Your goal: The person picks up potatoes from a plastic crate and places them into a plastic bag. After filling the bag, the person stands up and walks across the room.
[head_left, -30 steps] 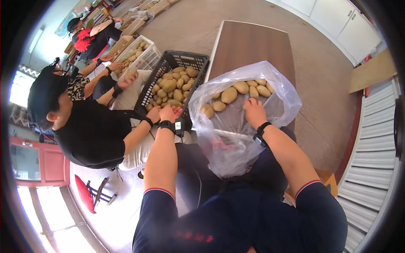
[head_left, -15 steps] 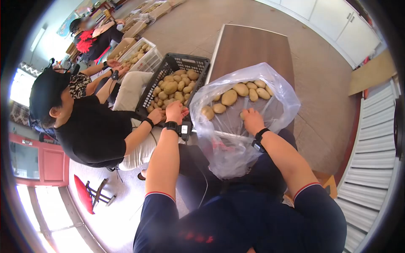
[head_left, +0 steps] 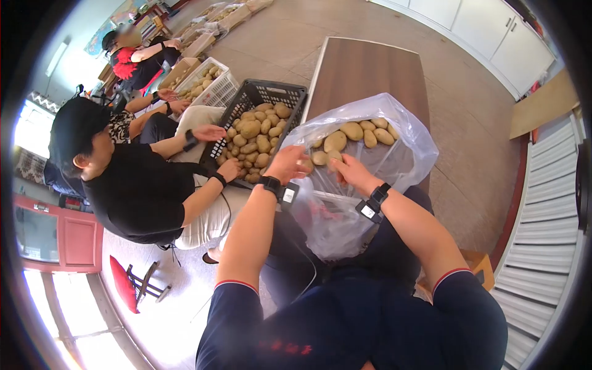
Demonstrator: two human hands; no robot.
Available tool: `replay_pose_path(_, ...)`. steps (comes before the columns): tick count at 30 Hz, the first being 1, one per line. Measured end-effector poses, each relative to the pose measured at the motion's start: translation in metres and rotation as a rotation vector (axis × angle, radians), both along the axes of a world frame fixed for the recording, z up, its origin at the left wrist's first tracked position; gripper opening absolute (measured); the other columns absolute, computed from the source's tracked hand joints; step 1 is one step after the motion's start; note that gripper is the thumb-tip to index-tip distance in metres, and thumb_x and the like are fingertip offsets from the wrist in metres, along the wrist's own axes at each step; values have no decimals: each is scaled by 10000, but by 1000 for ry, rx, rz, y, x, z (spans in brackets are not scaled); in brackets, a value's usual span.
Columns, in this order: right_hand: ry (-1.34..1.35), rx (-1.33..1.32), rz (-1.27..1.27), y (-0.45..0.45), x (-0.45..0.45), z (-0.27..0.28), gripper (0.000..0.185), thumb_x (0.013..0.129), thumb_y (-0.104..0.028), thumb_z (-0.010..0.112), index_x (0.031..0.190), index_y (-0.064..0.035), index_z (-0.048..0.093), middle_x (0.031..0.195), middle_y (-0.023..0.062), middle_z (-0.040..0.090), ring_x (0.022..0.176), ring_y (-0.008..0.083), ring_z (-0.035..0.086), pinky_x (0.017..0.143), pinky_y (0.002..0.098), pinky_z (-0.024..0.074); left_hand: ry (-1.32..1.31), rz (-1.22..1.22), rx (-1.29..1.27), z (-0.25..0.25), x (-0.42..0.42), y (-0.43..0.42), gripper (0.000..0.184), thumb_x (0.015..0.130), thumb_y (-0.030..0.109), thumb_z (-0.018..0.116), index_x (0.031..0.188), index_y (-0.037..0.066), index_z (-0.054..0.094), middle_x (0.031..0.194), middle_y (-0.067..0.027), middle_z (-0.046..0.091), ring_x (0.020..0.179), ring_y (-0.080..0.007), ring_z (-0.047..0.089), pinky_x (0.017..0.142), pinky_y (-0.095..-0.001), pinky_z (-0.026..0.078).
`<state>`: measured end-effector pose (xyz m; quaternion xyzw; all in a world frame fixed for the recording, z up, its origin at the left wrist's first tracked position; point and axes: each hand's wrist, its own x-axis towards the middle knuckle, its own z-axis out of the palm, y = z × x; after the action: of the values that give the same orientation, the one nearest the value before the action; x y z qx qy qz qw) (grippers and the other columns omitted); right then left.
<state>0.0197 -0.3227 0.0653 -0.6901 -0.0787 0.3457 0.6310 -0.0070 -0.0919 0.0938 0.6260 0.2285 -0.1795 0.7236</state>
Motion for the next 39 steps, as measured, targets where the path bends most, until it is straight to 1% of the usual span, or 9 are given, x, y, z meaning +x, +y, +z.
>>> replay_pose_path(11,-196,50,-7,31,-1,2,314,943,-293,525,990,9,599,716,57,612,584,135,550,530,284,439,74,-168,-69,-12,3,-3,342,920,382,581,1125,109,580,919,-65,646,675,-214,659,570,-318,535)
replay_pose_path(13,-235,-1,-46,21,7,-14,305,924,-282,550,979,13,604,725,76,625,613,164,579,561,304,461,-639,-234,164,-50,4,15,312,911,341,595,1121,111,579,920,-63,634,711,-213,660,570,-309,529)
replay_pose_path(14,-348,-149,-30,13,11,-22,296,896,-269,575,975,15,607,774,117,638,692,214,603,626,344,479,-1032,-474,818,-49,12,27,279,910,323,588,1100,119,574,918,-67,619,739,-219,650,550,-317,512)
replay_pose_path(16,-452,-316,-28,-5,20,-44,292,868,-256,601,972,16,611,823,157,651,771,265,627,692,384,496,-66,94,-194,-24,10,19,265,917,334,582,1080,126,569,912,-73,615,717,-228,632,531,-325,499)
replay_pose_path(18,-785,-618,-108,-23,32,-65,299,818,-228,631,1004,4,599,975,212,629,969,345,589,820,458,473,-33,156,-222,-23,11,31,297,924,345,567,1094,102,546,951,-79,621,722,-247,619,544,-326,499)
replay_pose_path(24,-1052,-887,-330,-69,79,-53,417,779,-220,653,1126,-15,549,1098,194,569,1085,375,516,932,469,415,-33,426,-215,-47,12,70,303,943,337,528,1103,80,540,929,-99,608,693,-252,614,568,-349,521)
replay_pose_path(29,-944,-871,-254,-83,105,-59,446,772,-258,666,1141,-36,551,1118,184,567,1114,364,502,964,473,392,8,657,-284,-70,13,98,308,957,312,490,1087,36,533,899,-110,589,715,-255,597,620,-376,546)
replay_pose_path(36,-915,-1042,-111,-63,100,-50,455,791,-339,669,1168,-115,550,1192,183,527,1151,378,477,959,496,401,-64,638,-257,-108,16,125,238,932,254,498,1059,59,547,879,-113,582,701,-285,581,576,-429,537)
replay_pose_path(39,-746,-1073,-84,-50,89,-39,466,790,-345,676,1190,-155,533,1216,191,488,1094,398,519,940,541,398,-173,718,-195,-76,9,102,181,911,215,505,1034,90,549,853,-94,583,658,-254,573,558,-418,528)
